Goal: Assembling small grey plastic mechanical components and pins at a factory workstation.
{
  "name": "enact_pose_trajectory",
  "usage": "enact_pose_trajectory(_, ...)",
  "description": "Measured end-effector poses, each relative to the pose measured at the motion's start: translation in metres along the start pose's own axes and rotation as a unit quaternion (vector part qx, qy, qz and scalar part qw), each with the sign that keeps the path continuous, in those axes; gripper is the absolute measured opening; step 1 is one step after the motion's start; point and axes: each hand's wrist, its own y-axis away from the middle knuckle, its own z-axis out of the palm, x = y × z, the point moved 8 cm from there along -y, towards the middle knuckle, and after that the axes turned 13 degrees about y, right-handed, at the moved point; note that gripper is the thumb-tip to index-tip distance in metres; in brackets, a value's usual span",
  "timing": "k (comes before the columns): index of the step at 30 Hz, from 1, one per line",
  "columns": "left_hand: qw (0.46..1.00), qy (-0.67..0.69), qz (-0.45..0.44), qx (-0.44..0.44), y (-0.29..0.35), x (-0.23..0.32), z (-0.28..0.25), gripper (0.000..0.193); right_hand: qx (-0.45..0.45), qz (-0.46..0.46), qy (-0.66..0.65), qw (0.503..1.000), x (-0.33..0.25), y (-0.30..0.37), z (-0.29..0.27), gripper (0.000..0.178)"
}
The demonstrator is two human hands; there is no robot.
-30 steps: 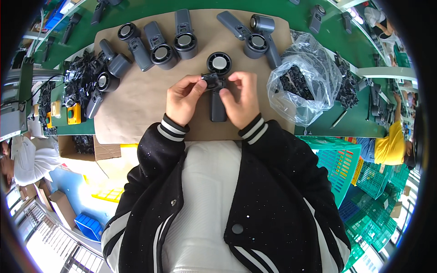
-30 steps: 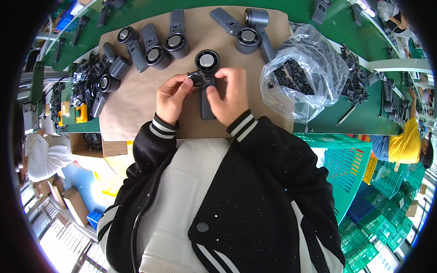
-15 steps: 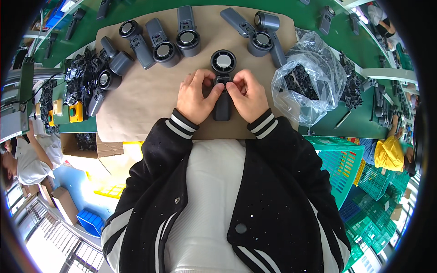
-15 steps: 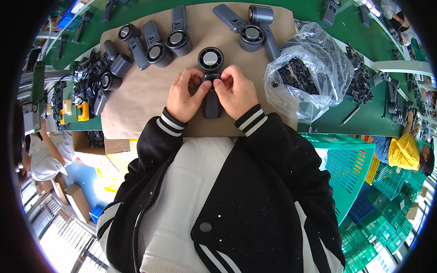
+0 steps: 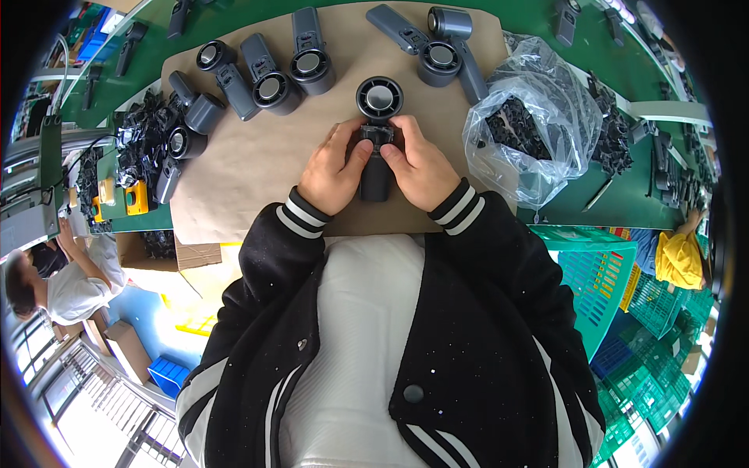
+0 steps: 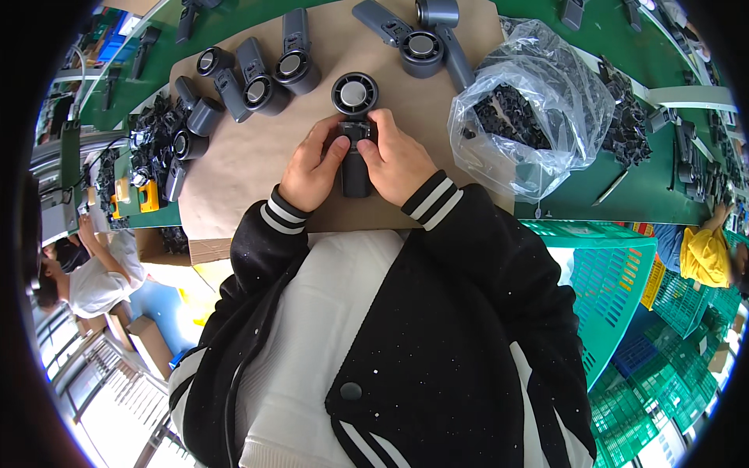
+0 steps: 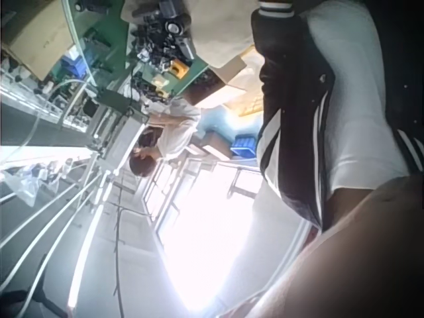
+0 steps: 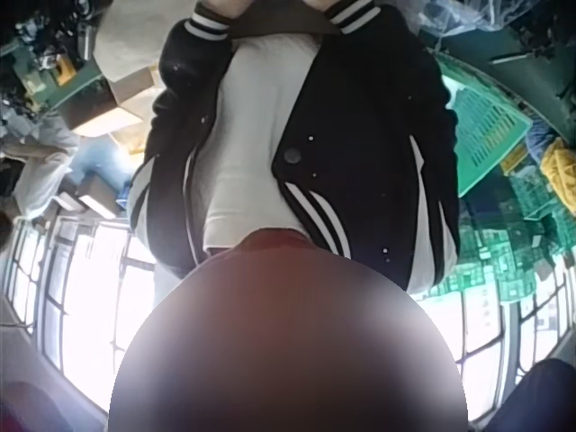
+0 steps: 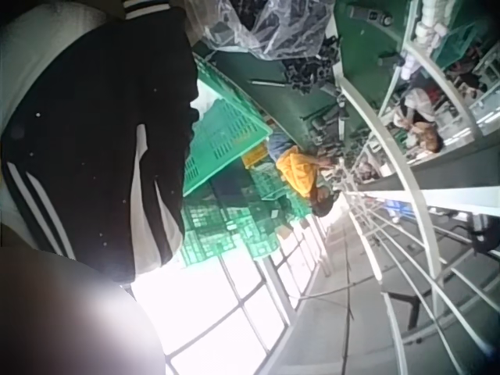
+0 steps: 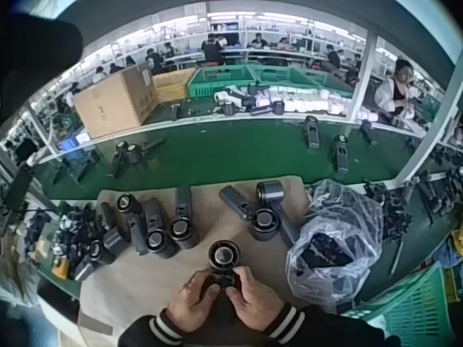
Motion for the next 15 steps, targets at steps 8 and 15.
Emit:
enact_pose_trajectory(8, 0.987, 0.131, -0.072, 0.064, 0.001, 0.012, -0.003, 0.043, 0.08, -0.042, -0.09, 0.992, -0.013, -0.004, -0.014, 0.029)
enact_pose_trajectory(15, 0.995, 0.044, 0.045, 0.079, 0.0, 0.043, -0.009, 0.045, 0.111, -0.099, -0.118, 0.982, -0.023, 0.003, -0.021, 0.027)
